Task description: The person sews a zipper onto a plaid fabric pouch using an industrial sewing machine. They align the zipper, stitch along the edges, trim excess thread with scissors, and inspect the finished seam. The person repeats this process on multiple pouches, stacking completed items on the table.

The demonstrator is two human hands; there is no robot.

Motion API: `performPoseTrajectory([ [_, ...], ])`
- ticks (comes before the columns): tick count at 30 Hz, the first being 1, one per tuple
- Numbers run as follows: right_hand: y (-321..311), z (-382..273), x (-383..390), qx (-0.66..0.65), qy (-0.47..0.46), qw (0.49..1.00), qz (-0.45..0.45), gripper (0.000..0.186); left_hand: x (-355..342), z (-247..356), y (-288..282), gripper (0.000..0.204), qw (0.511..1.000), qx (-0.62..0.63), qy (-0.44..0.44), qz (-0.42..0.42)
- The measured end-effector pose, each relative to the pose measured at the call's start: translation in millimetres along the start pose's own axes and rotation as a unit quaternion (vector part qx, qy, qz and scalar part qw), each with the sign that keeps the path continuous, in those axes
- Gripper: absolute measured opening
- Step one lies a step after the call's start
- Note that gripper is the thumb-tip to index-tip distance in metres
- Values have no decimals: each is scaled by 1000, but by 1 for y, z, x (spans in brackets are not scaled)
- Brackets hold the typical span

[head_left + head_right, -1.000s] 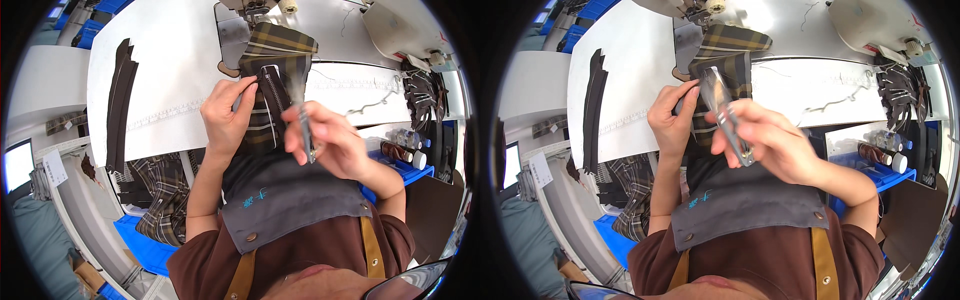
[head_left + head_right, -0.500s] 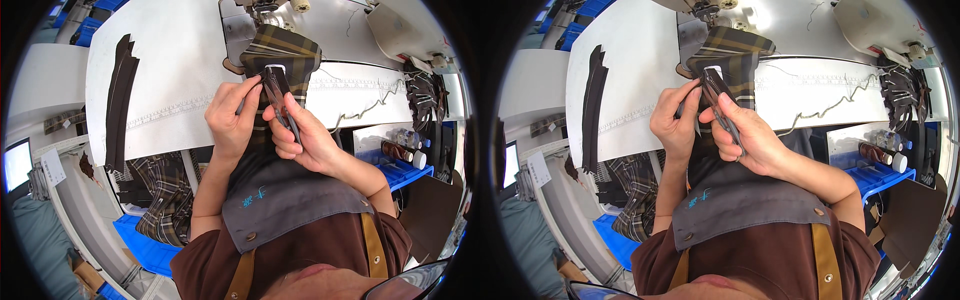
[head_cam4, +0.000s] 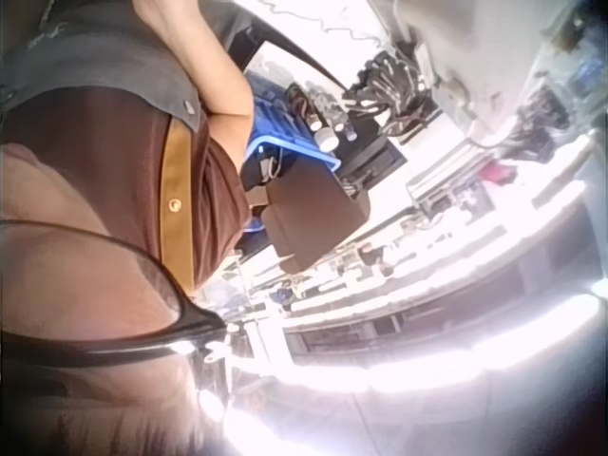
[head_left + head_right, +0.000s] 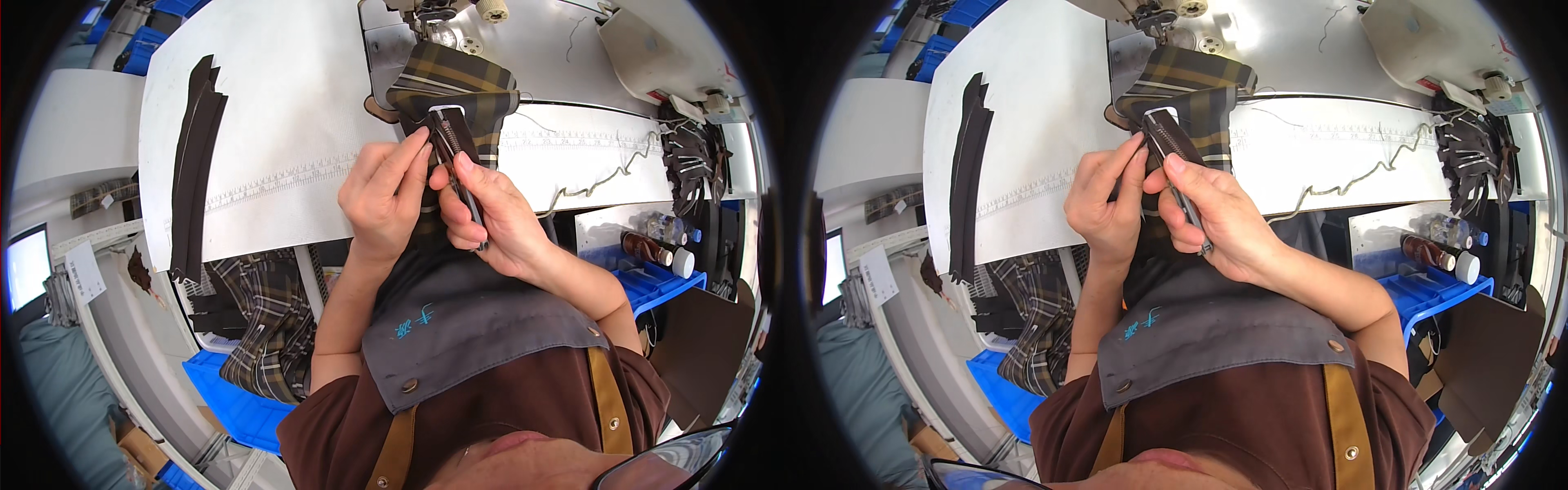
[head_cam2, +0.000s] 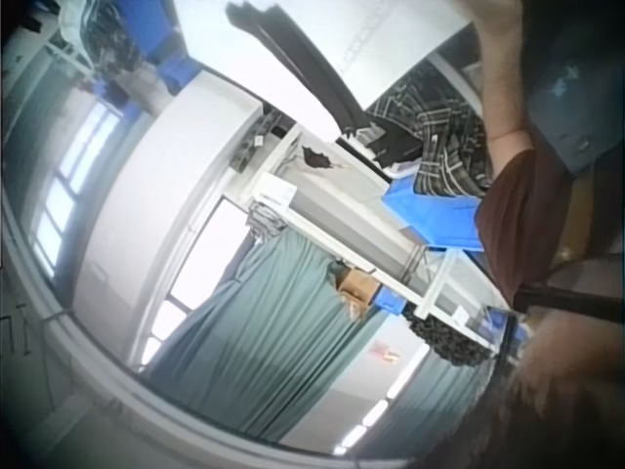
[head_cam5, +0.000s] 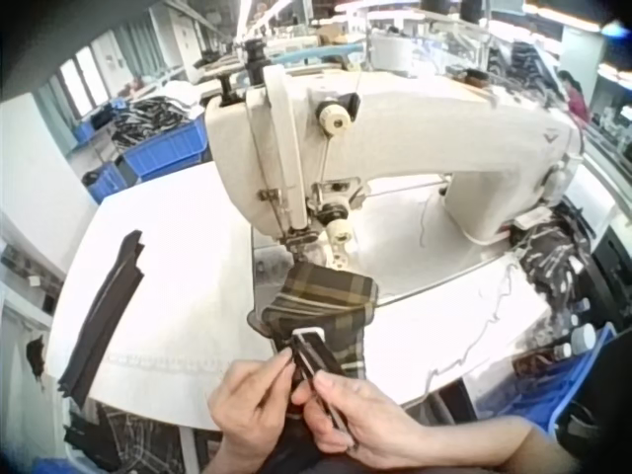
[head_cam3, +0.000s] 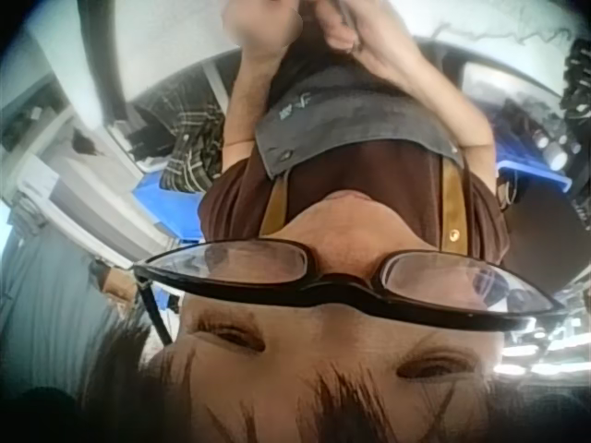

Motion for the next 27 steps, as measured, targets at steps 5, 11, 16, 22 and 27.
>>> performPoseTrajectory([
  [5,5,-2,-1,-63,32,997,-13,35,2,-2,2,23,999,5,40,19],
  [11,0,-2,-8,-39,27,999,-12,36,-1,0,0,19,1000,13,-9,-5],
  [16,-13,-2,-17,-103,4,995,-3,34,-1,-18,-11,11,967,175,-186,28],
  [22,-8,-11,-12,140,-26,990,25,31,3,-30,-13,11,936,262,-230,46],
  [27,-7,-33,-13,668,-186,719,46,25,3,-39,-18,16,879,378,-277,88],
])
Point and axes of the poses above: each hand's wrist, its own x-axis away from the middle knuckle, its own y-axis out of the palm, z = x × y, the point moved 4 cm from there along -x, towards the middle knuckle, and after that the axes turned 8 degrees about -z, right-handed, at the moved point
